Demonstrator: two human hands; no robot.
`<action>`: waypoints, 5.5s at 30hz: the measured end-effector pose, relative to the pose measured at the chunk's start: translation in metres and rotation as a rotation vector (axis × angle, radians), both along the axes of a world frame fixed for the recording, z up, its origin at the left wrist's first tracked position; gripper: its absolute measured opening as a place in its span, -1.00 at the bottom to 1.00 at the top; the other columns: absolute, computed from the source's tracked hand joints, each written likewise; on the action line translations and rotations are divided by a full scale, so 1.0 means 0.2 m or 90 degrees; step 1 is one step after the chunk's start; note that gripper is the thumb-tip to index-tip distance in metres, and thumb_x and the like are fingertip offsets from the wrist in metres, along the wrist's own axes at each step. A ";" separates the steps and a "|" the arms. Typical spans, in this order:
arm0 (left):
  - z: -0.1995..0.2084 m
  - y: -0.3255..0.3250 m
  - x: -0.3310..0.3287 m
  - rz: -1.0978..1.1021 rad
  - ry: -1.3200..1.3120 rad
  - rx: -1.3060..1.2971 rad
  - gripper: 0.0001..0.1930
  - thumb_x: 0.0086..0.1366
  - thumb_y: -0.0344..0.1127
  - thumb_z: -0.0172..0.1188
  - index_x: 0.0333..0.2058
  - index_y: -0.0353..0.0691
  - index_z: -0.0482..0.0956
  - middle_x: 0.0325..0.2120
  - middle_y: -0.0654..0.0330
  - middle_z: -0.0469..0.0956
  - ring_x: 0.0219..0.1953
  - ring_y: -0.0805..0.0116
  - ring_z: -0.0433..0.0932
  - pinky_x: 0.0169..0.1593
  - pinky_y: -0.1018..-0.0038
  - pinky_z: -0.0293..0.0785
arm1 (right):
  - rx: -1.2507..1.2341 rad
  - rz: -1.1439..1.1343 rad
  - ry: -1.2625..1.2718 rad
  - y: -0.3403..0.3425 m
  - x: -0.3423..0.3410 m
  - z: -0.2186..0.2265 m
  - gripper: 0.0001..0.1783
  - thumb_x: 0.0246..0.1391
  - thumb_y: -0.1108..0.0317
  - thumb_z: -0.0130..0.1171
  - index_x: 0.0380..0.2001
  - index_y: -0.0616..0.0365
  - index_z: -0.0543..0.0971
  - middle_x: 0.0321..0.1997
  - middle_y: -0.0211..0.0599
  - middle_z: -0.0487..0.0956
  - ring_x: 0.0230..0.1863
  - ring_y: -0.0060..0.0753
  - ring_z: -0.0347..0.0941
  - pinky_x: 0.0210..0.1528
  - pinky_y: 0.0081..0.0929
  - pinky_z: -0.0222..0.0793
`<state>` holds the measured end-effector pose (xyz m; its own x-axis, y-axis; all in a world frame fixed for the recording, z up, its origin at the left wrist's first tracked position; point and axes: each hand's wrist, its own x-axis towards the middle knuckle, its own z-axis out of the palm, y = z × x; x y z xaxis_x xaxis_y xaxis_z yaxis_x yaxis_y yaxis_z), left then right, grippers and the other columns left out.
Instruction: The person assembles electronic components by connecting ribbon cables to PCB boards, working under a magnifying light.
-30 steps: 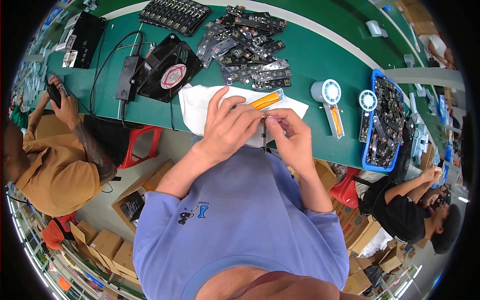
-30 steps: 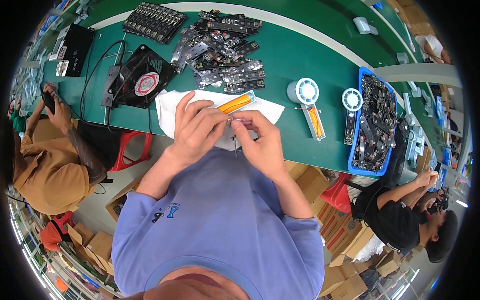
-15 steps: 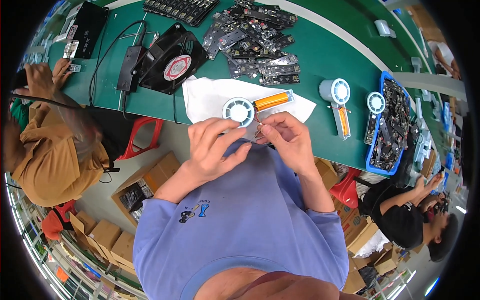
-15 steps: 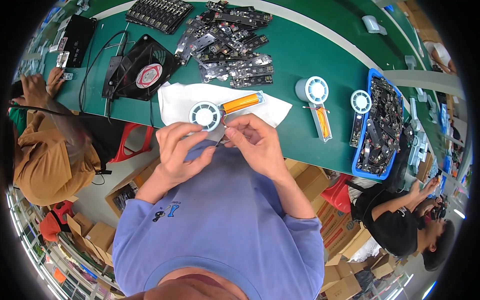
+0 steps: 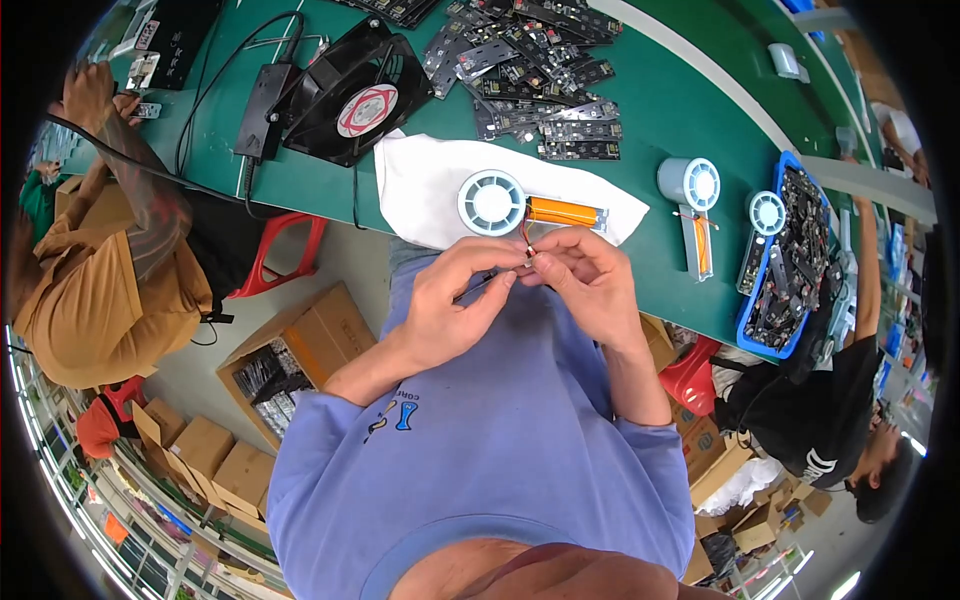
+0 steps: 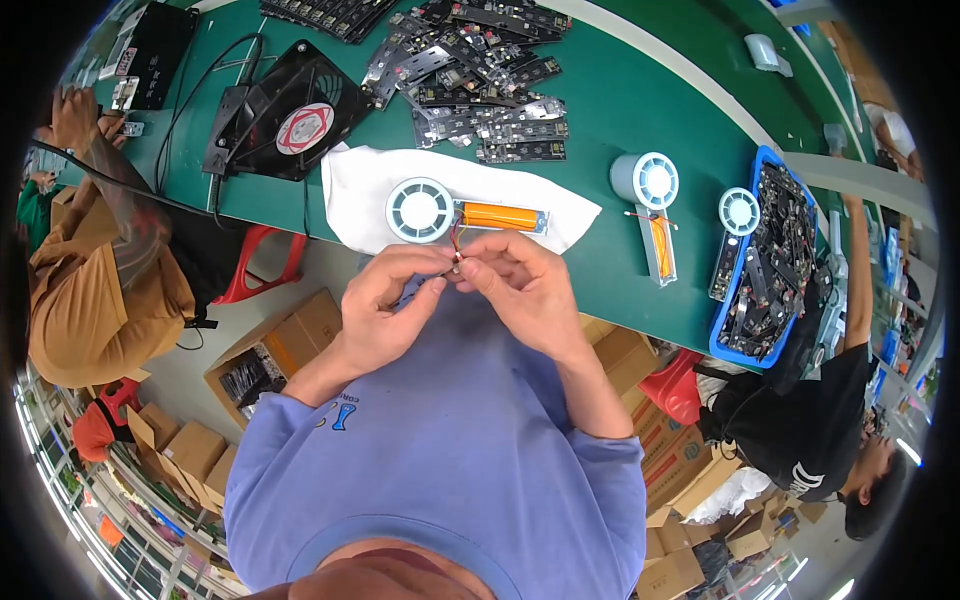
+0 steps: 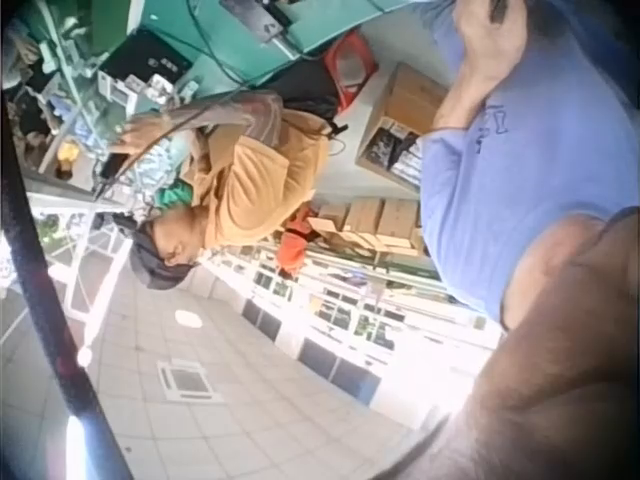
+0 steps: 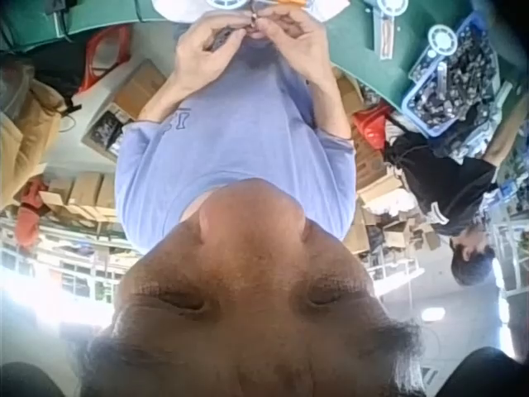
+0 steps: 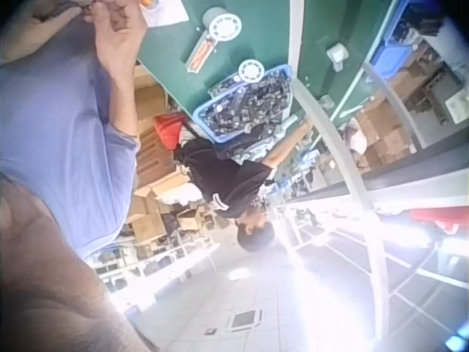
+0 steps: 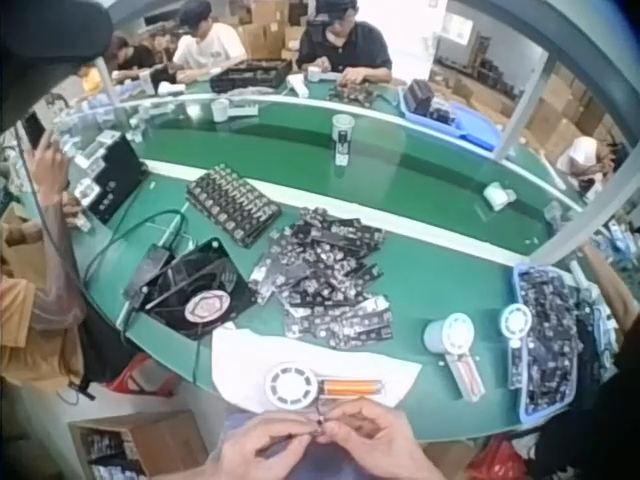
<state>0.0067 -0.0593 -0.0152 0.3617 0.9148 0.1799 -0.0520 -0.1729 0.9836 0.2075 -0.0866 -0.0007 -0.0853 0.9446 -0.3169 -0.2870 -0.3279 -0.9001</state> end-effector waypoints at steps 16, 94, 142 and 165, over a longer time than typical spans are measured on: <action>-0.02 0.00 -0.04 -0.081 -0.119 -0.186 -0.71 0.40 -0.73 0.14 0.05 -0.39 0.54 0.05 0.06 0.55 0.15 0.30 0.58 0.27 0.35 0.52 | 0.141 0.135 -0.230 0.16 0.07 0.05 -0.80 0.11 0.60 0.41 -0.17 0.24 0.71 -0.11 -0.23 0.70 -0.08 -0.31 0.65 0.02 -0.38 0.57; 0.03 0.28 0.11 0.040 0.421 0.404 -0.80 0.17 -0.44 0.41 -0.21 -0.13 0.69 0.04 0.26 0.63 0.31 0.11 0.48 0.45 -0.07 0.15 | 0.235 -0.122 -0.652 -0.01 0.04 0.10 -0.60 0.11 0.54 0.45 0.05 0.24 0.70 -0.11 -0.13 0.63 -0.04 -0.16 0.60 -0.01 -0.31 0.52; 0.16 0.55 -0.05 -0.330 0.345 0.294 -0.66 0.33 -0.47 0.30 0.02 -0.25 0.40 0.13 -0.04 0.51 0.35 -0.11 0.42 0.43 0.00 0.28 | 0.371 0.085 -0.712 0.14 0.12 0.15 -0.59 0.05 0.53 0.42 0.02 0.31 0.70 -0.16 -0.21 0.58 -0.11 -0.10 0.47 -0.07 -0.21 0.49; 0.18 0.48 0.00 -0.250 0.370 0.287 -0.71 0.31 -0.43 0.37 -0.02 -0.29 0.56 0.00 0.03 0.57 0.17 -0.02 0.49 0.25 0.14 0.38 | 0.411 0.192 -0.717 0.27 0.15 0.17 -0.61 0.03 0.56 0.41 -0.01 0.31 0.71 -0.09 -0.15 0.62 -0.03 -0.05 0.50 0.07 -0.20 0.49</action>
<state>0.0075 0.0366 0.0201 0.7881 0.5873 0.1844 0.3038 -0.6317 0.7132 0.2377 -0.0323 0.0339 -0.3044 0.9419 0.1419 0.7193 0.3250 -0.6140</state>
